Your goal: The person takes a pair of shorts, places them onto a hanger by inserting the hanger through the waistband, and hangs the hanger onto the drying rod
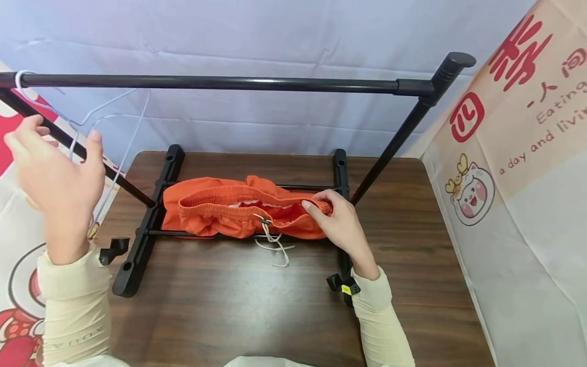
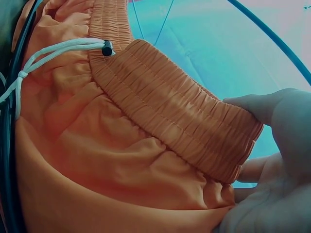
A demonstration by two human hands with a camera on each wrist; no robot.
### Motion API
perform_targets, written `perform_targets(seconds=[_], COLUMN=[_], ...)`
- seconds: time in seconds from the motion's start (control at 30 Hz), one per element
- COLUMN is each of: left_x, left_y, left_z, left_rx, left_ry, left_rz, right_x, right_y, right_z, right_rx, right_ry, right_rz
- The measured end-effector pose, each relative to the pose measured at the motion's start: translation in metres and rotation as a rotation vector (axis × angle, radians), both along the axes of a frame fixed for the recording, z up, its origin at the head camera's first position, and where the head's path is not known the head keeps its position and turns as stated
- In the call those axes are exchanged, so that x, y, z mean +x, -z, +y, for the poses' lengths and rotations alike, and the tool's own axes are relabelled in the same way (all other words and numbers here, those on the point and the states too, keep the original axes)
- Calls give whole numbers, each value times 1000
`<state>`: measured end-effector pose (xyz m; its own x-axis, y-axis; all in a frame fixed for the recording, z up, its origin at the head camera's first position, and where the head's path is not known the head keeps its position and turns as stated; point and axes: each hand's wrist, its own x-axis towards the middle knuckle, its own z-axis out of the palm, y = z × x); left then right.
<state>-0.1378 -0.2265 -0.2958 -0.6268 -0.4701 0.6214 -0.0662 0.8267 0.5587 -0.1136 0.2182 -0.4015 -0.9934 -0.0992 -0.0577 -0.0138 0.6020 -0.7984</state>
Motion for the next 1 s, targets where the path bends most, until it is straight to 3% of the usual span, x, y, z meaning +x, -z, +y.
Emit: perform_targets(seconds=[0.23, 0.4, 0.57, 0.8, 1.0], left_x=[-9, -17, -24, -36, -44], left_y=[-10, -24, -35, -42, -43], left_z=[-22, -37, -42, -49, -51], left_rx=[111, 105, 144, 476, 638], left_ry=[82, 151, 265, 409, 498], left_rz=[-287, -449, -516, -547, -589], right_x=[-1, -3, -3, -1, 1], right_y=[3, 1, 1, 2, 1], right_z=[1, 0, -1, -3, -3], right_rx=[-11, -3, -1, -18, -8], right_ry=[-8, -21, -21, -22, -27], right_rz=[-5, 17, 18, 5, -6])
